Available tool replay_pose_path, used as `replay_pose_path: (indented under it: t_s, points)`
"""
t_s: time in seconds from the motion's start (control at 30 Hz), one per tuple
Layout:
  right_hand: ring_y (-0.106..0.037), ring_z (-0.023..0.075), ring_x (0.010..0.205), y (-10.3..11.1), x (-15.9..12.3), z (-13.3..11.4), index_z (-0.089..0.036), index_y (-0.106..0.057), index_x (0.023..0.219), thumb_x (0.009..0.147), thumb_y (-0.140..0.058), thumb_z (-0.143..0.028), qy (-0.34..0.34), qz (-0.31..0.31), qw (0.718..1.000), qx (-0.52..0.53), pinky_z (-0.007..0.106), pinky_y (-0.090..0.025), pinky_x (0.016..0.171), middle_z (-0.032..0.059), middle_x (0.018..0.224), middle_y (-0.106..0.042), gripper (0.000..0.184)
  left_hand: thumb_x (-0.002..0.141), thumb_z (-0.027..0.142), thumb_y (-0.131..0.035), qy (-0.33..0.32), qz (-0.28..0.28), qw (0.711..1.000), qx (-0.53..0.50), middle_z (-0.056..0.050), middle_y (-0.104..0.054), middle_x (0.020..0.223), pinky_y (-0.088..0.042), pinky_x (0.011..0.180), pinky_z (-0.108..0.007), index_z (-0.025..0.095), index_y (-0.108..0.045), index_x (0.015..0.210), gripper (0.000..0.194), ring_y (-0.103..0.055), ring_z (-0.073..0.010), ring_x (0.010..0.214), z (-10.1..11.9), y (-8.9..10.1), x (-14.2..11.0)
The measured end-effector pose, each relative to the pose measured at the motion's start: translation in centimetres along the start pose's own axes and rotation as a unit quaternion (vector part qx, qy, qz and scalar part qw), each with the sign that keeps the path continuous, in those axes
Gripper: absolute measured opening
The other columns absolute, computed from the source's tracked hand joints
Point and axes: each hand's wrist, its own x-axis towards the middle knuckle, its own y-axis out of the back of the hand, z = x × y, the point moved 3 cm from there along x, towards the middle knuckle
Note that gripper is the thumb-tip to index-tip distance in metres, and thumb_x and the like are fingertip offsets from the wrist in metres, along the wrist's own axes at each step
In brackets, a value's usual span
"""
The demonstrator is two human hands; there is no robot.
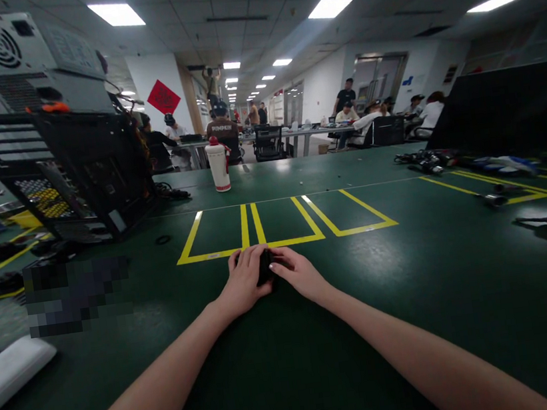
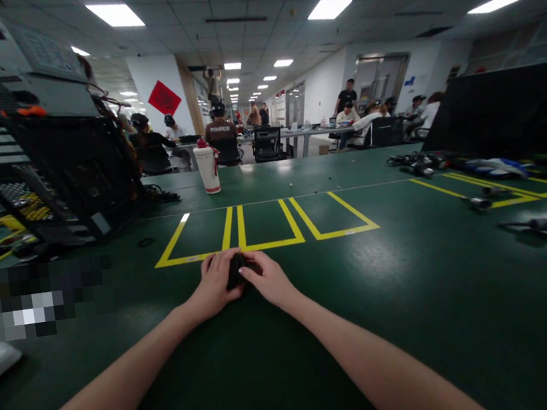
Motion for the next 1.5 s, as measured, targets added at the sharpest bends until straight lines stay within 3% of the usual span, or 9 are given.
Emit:
replay_pose_path:
  t_s: [0.27, 0.47, 0.8, 1.03, 1.37, 1.5]
  points:
    - [-0.054, 0.0162, 0.099, -0.16, -0.04, 0.15, -0.021, -0.051, 0.093, 0.075, -0.054, -0.021, 0.035, 0.010, 0.999, 0.021, 0.034, -0.043, 0.090, 0.0017, 0.098, -0.055, 0.018, 0.069, 0.021, -0.055, 0.005, 0.003, 1.000, 0.001, -0.010, -0.041, 0.120, -0.018, 0.098, -0.045, 0.019, -0.027, 0.121, 0.059, -0.037, -0.0244, 0.113, 0.01, -0.13, 0.08]
    - [-0.050, 0.0180, 0.106, 0.06, 0.00, -0.02, -0.022, -0.046, 0.112, 0.076, -0.052, -0.021, 0.010, 0.008, 1.000, -0.006, 0.038, -0.038, 0.095, 0.0057, 0.113, -0.052, 0.036, 0.069, 0.021, -0.055, 0.002, 0.000, 1.000, -0.001, -0.009, -0.041, 0.121, -0.017, 0.099, -0.045, 0.020, -0.025, 0.122, 0.061, -0.036, -0.0244, 0.114, -0.10, -0.21, 0.04]
    - [-0.053, 0.0165, 0.100, -0.04, -0.25, -0.49, -0.022, -0.051, 0.096, 0.077, -0.052, -0.023, 0.026, -0.002, 1.000, 0.001, 0.035, -0.042, 0.091, 0.0023, 0.100, -0.055, 0.019, 0.071, 0.022, -0.054, 0.000, -0.001, 1.000, -0.004, -0.009, -0.040, 0.121, -0.017, 0.099, -0.046, 0.020, -0.025, 0.122, 0.059, -0.037, -0.0247, 0.114, 0.04, -0.03, 0.02]
    - [-0.050, 0.0188, 0.106, 0.17, -0.04, -0.23, -0.021, -0.048, 0.111, 0.077, -0.052, -0.023, 0.002, 0.005, 1.000, -0.018, 0.040, -0.038, 0.094, 0.0060, 0.112, -0.052, 0.034, 0.069, 0.021, -0.055, -0.001, 0.001, 1.000, -0.007, -0.009, -0.041, 0.121, -0.018, 0.099, -0.046, 0.020, -0.026, 0.122, 0.060, -0.037, -0.0248, 0.114, 0.03, -0.07, 0.03]
    - [-0.054, 0.0170, 0.099, -0.09, -0.26, -0.03, -0.021, -0.050, 0.097, 0.075, -0.054, -0.023, 0.019, -0.009, 1.000, 0.018, 0.035, -0.043, 0.089, 0.0027, 0.100, -0.055, 0.023, 0.069, 0.021, -0.055, 0.000, 0.009, 1.000, -0.002, -0.010, -0.041, 0.120, -0.019, 0.099, -0.046, 0.019, -0.027, 0.121, 0.059, -0.037, -0.0251, 0.114, -0.04, -0.20, 0.06]
    - [-0.052, 0.0168, 0.102, 0.06, -0.18, -0.30, -0.021, -0.049, 0.103, 0.077, -0.052, -0.020, 0.020, 0.002, 1.000, -0.003, 0.036, -0.041, 0.092, 0.0037, 0.106, -0.054, 0.027, 0.070, 0.021, -0.055, 0.002, 0.001, 1.000, -0.004, -0.010, -0.041, 0.121, -0.019, 0.099, -0.047, 0.020, -0.026, 0.121, 0.059, -0.037, -0.0251, 0.114, 0.01, -0.05, 0.08]
